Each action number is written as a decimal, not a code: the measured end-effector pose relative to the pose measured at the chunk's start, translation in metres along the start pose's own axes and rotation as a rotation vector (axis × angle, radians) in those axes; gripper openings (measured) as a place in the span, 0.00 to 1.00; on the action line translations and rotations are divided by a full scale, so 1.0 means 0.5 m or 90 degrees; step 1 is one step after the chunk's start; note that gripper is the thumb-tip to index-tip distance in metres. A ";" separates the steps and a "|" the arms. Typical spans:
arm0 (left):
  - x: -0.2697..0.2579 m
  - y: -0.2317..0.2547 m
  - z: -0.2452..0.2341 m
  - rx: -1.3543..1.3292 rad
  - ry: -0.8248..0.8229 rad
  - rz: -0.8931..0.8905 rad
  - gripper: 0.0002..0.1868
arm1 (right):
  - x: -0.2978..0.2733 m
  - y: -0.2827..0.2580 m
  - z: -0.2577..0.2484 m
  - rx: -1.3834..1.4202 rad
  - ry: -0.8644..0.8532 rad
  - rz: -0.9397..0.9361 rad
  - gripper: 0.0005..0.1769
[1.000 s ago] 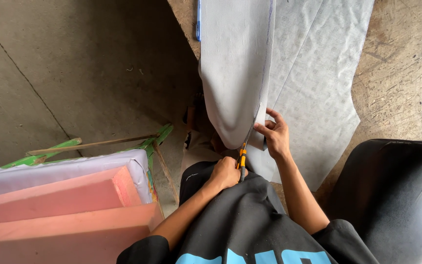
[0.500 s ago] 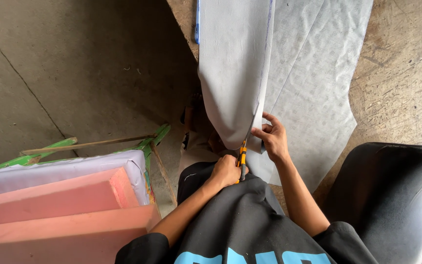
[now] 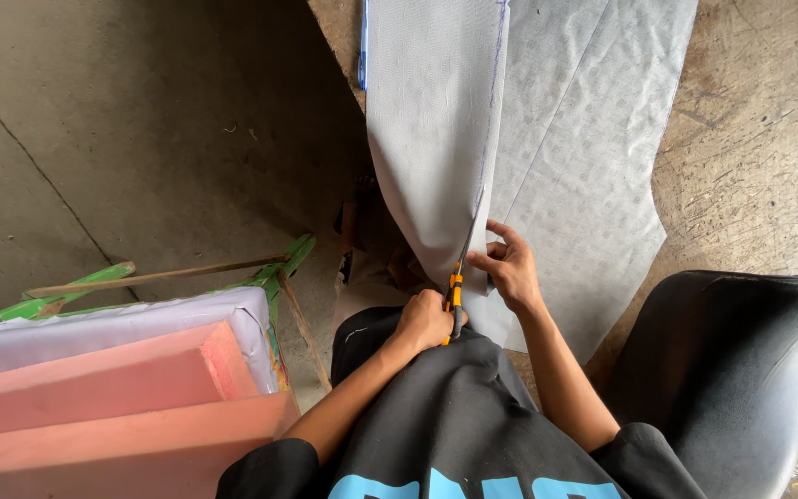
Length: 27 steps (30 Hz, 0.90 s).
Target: The person traces a pattern onto a sheet of gray fabric using a blue pen and a black curved object as a guide. They then use yellow-handled scissors to cut the fabric along the marked lines on a wooden workbench.
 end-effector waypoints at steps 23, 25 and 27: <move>0.003 0.054 -0.023 -0.019 0.001 0.010 0.14 | 0.058 -0.077 -0.010 -0.166 0.126 -0.040 0.11; 0.000 0.060 -0.022 -0.023 -0.008 0.012 0.14 | 0.058 -0.078 -0.013 -0.174 0.123 -0.039 0.11; -0.007 0.062 -0.022 -0.036 -0.009 0.003 0.13 | 0.054 -0.082 -0.012 -0.170 0.122 -0.039 0.11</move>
Point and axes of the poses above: each hand's wrist, its own x-axis towards the middle knuckle, its own z-axis out of the palm, y = z × x, the point moved 8 cm from there along x, towards the middle knuckle, and after that the axes turned 6 degrees about y, right-handed, at the moved point
